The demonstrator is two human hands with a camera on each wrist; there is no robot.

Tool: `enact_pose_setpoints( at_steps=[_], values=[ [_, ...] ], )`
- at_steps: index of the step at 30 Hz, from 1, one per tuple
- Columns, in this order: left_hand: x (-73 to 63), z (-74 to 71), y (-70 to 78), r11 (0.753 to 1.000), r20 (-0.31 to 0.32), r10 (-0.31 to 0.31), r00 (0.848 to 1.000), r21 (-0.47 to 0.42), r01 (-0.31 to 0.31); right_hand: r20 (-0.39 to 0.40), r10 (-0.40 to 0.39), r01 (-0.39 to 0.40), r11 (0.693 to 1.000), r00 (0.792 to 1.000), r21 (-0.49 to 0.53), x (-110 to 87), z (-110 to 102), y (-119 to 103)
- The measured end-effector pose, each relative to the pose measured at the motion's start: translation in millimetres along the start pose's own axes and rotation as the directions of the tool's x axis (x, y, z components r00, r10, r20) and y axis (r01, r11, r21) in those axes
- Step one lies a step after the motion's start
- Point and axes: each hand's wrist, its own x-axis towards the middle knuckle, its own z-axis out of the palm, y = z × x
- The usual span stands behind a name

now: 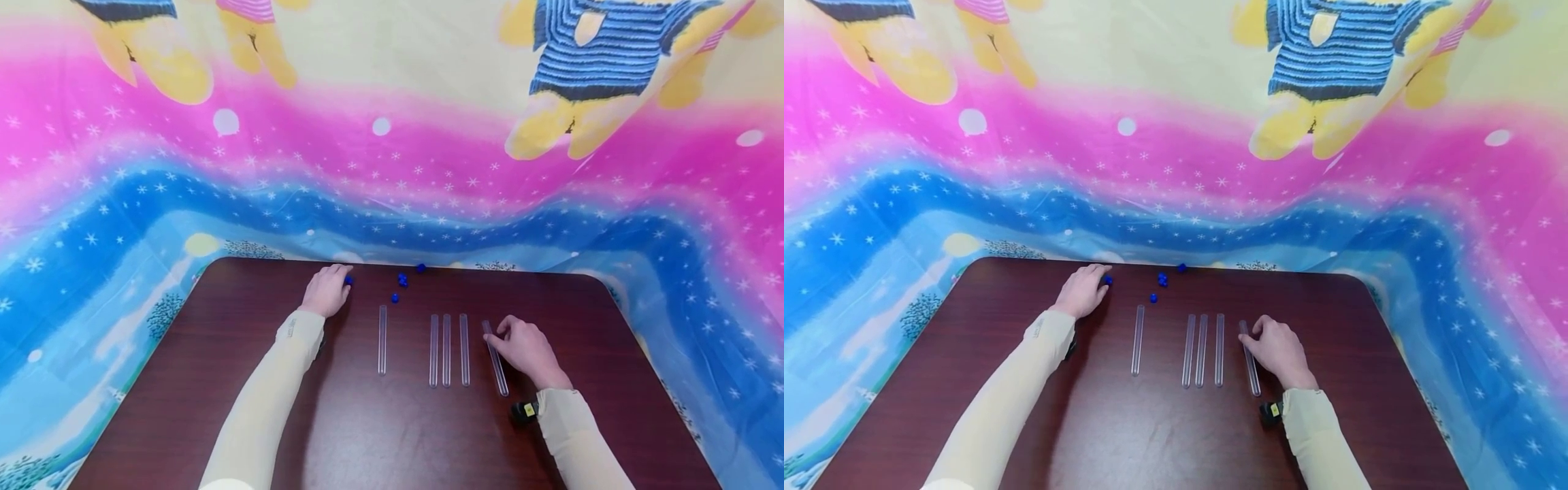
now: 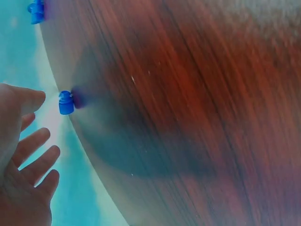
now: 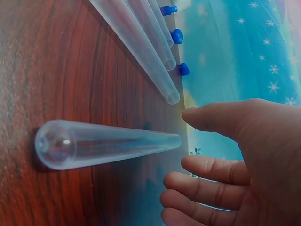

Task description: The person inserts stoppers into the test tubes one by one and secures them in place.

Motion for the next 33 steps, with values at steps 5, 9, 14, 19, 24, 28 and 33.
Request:
enact_pose_setpoints(
  at_steps=[5,9,14,19,24,28,33],
  values=[
    [5.2,5.2,-4.9,1.0,0.061,0.004,0.998,0.024,-0.005,0.002,0.003,-0.003,1.0,1.0,0.001,0.4,1.0,-0.5],
    [6.3,10.7,-9.9,1.0,0.12,-0.029,0.992,-0.005,0.03,0.009,0.007,-0.008,1.0,1.0,0.015,0.5,2.0,-2.0],
    [7.7,15.1,-14.8,0.998,0.136,-0.047,0.99,-0.023,0.05,0.023,0.014,-0.015,0.999,1.0,0.032,1.7,4.0,-2.2],
    [10.7,15.8,-15.4,0.999,0.129,-0.036,0.991,-0.036,0.041,0.02,0.023,-0.024,0.999,1.0,0.044,3.1,4.8,-1.6],
    [11.0,16.0,-15.3,0.996,0.126,-0.063,0.99,-0.06,0.071,0.027,0.018,-0.019,0.999,0.999,0.041,3.3,6.0,-0.8],
    [10.0,17.3,-16.0,0.992,0.126,-0.092,0.988,-0.077,0.102,0.025,0.021,-0.022,0.999,0.999,0.042,2.9,6.8,0.6],
    [10.3,19.0,-16.7,0.992,0.115,-0.084,0.99,-0.087,0.095,0.027,0.032,-0.033,0.998,0.999,0.047,2.0,6.4,2.2]
  ],
)
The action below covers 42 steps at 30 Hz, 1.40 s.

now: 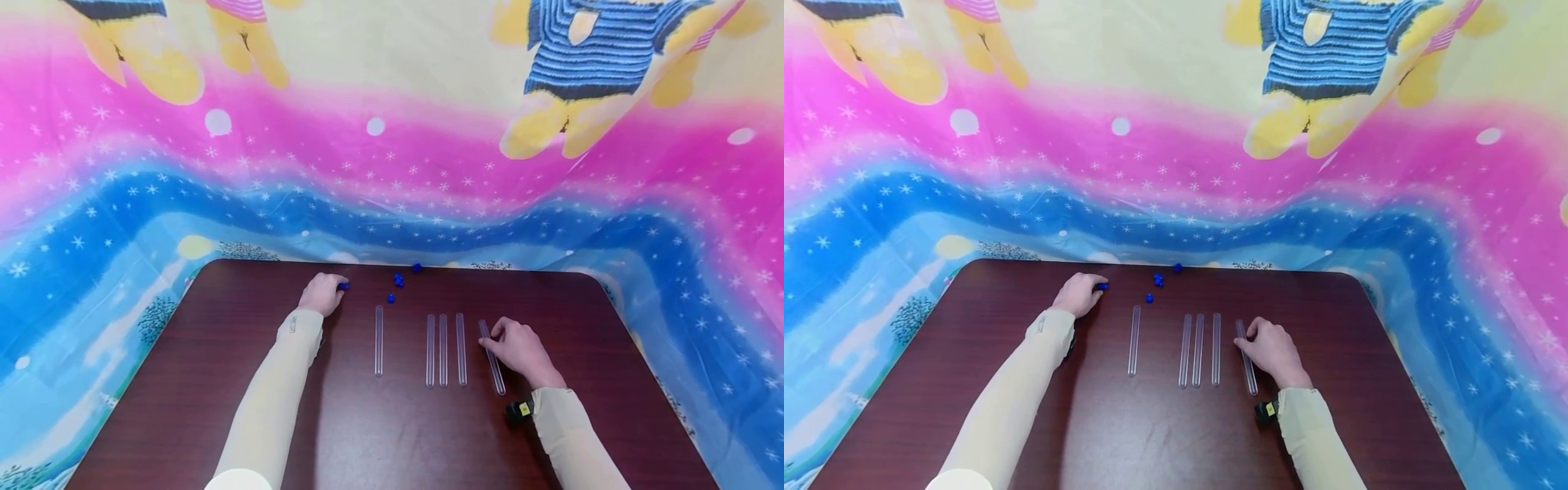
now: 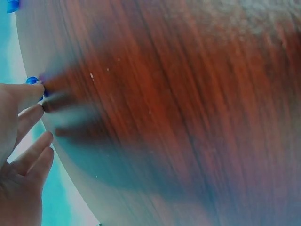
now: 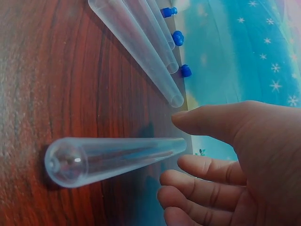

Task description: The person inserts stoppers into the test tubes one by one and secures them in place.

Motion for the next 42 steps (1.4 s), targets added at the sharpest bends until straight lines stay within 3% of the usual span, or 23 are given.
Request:
enact_pose_setpoints(
  at_steps=[12,25,32,42],
  values=[
    [2.8,-0.7,5.2,1.0,-0.029,0.011,1.0,-0.025,-0.012,0.001,-0.002,0.002,1.0,1.0,0.001,-0.3,0.8,1.1],
    [1.3,-14.6,10.3,0.995,-0.036,0.016,0.999,-0.1,-0.019,0.003,0.005,-0.005,1.0,1.0,0.015,-2.4,2.8,3.5],
    [-3.5,-22.0,14.9,0.986,-0.038,-0.015,0.999,-0.167,0.008,0.008,0.025,-0.025,0.999,1.0,0.02,-2.9,5.4,6.9],
    [-12.4,-25.9,23.7,0.982,-0.128,0.052,0.99,-0.173,-0.074,0.015,0.026,-0.026,0.999,1.0,0.041,-6.7,4.4,5.6]
  ],
)
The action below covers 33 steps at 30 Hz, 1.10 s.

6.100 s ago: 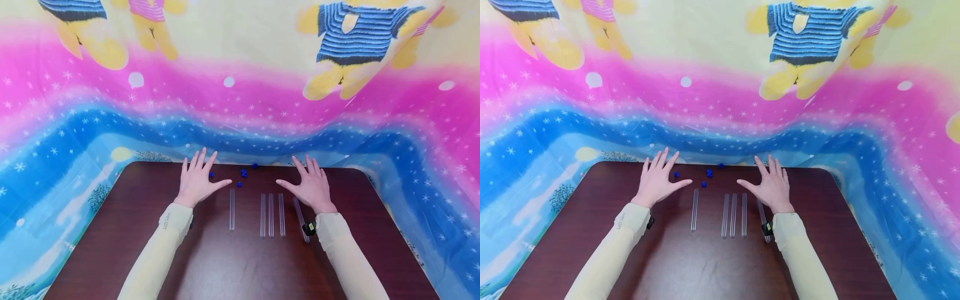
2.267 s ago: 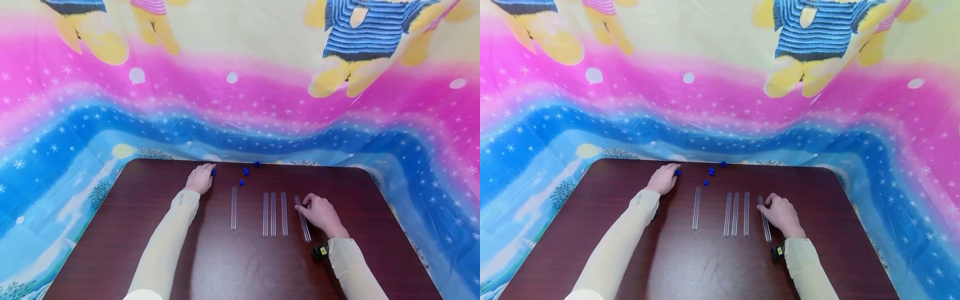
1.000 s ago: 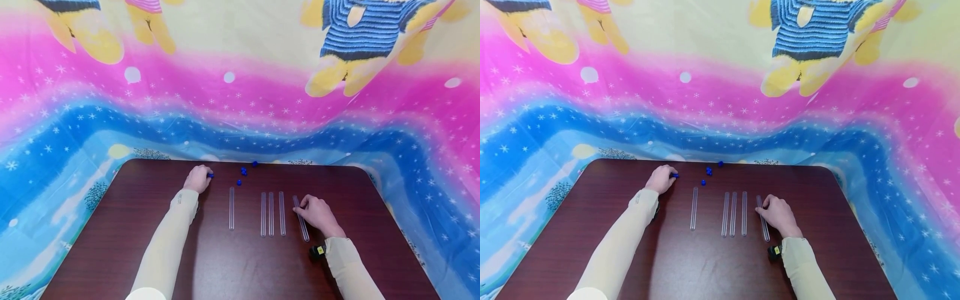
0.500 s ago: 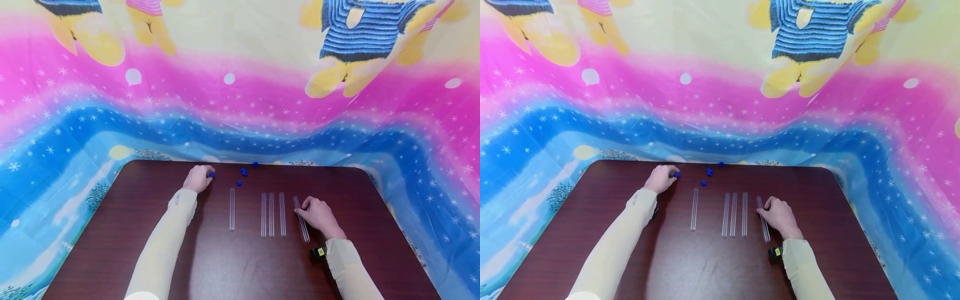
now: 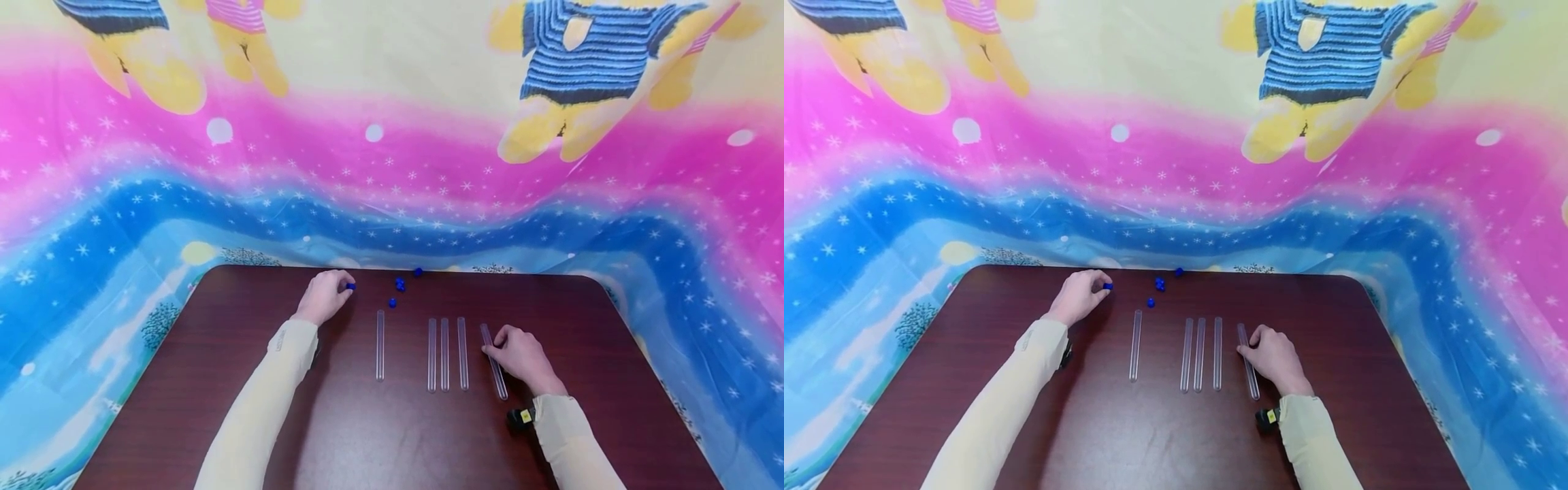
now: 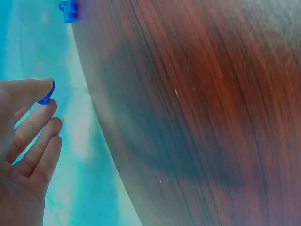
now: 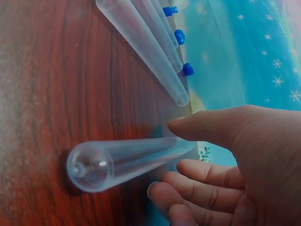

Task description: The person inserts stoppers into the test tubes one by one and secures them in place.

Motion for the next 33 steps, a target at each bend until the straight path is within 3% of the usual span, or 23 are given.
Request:
enact_pose_setpoints(
  at_steps=[16,33],
  values=[
    [-21.5,-7.5,22.9,0.993,-0.107,0.108,0.988,-0.029,-0.112,0.025,0.033,-0.034,0.999,0.999,0.035,-3.2,4.0,-2.5],
    [-26.4,-11.0,23.8,0.986,-0.195,0.129,0.972,-0.078,-0.147,0.0,0.021,-0.021,1.0,1.0,0.02,-4.5,1.1,-6.4]
  ],
)
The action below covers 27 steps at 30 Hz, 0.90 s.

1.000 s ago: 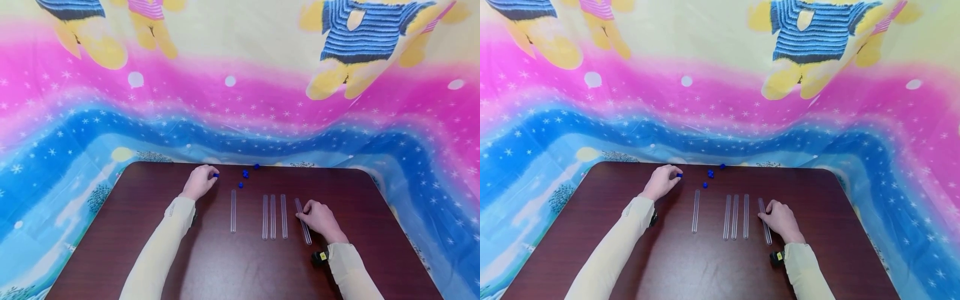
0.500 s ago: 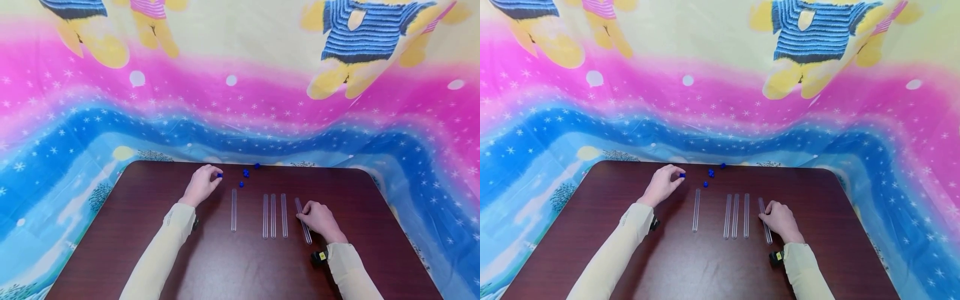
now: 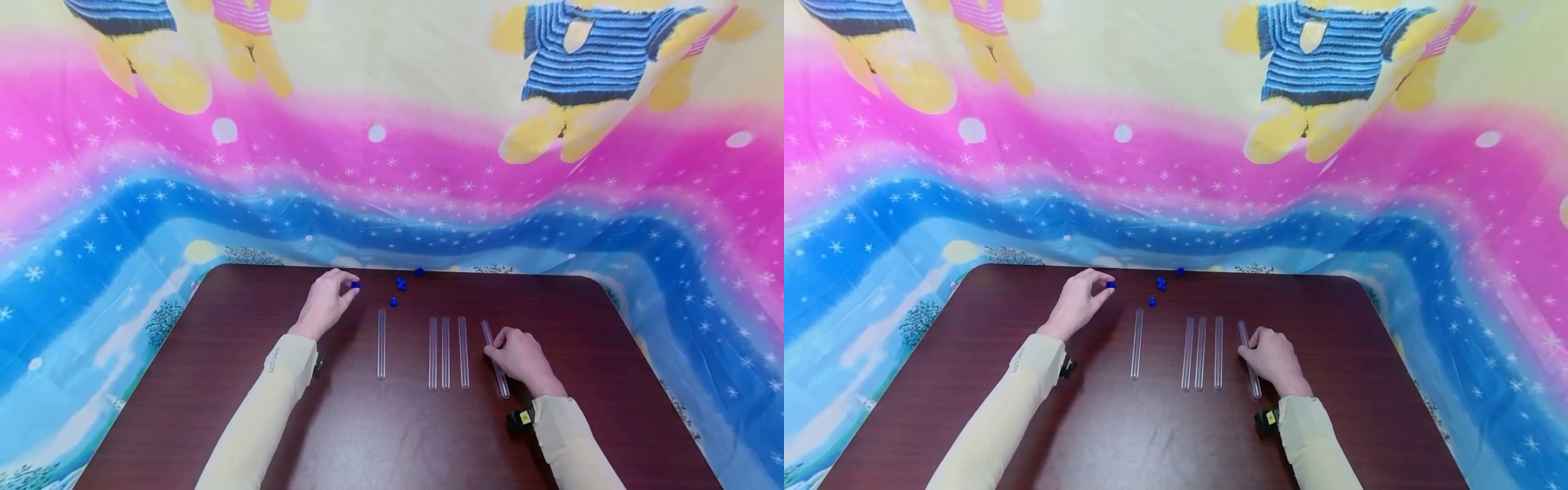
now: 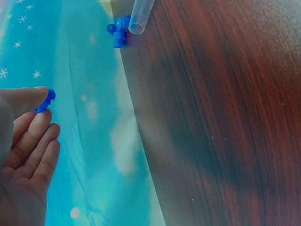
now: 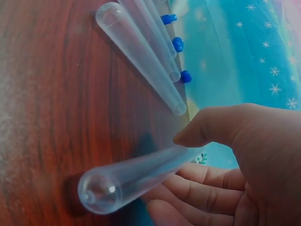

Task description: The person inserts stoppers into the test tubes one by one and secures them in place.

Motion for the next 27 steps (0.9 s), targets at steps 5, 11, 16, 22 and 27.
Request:
enact_pose_setpoints(
  at_steps=[5,11,16,22,27],
  values=[
    [0.7,1.1,2.4,1.0,0.001,0.002,1.0,0.0,-0.002,-0.017,-0.011,0.011,1.0,1.0,0.011,1.4,-2.3,0.0],
    [2.0,-0.6,7.4,0.999,0.026,-0.04,0.999,-0.015,0.04,-0.041,-0.042,0.043,0.999,0.998,0.024,2.0,-5.2,-1.3],
    [1.5,-1.1,9.7,0.999,0.031,-0.03,0.999,-0.018,0.031,-0.058,-0.058,0.061,0.997,0.997,0.051,1.2,-5.8,-2.5],
    [1.3,-0.8,12.0,1.0,0.023,0.017,1.0,0.0,-0.017,-0.073,-0.083,0.089,0.993,0.994,0.078,1.3,-5.6,-3.5],
    [0.6,-0.5,14.5,0.998,0.017,0.057,0.998,0.002,-0.057,-0.068,-0.114,0.12,0.988,0.991,0.093,0.4,-5.6,-6.1]
  ],
)
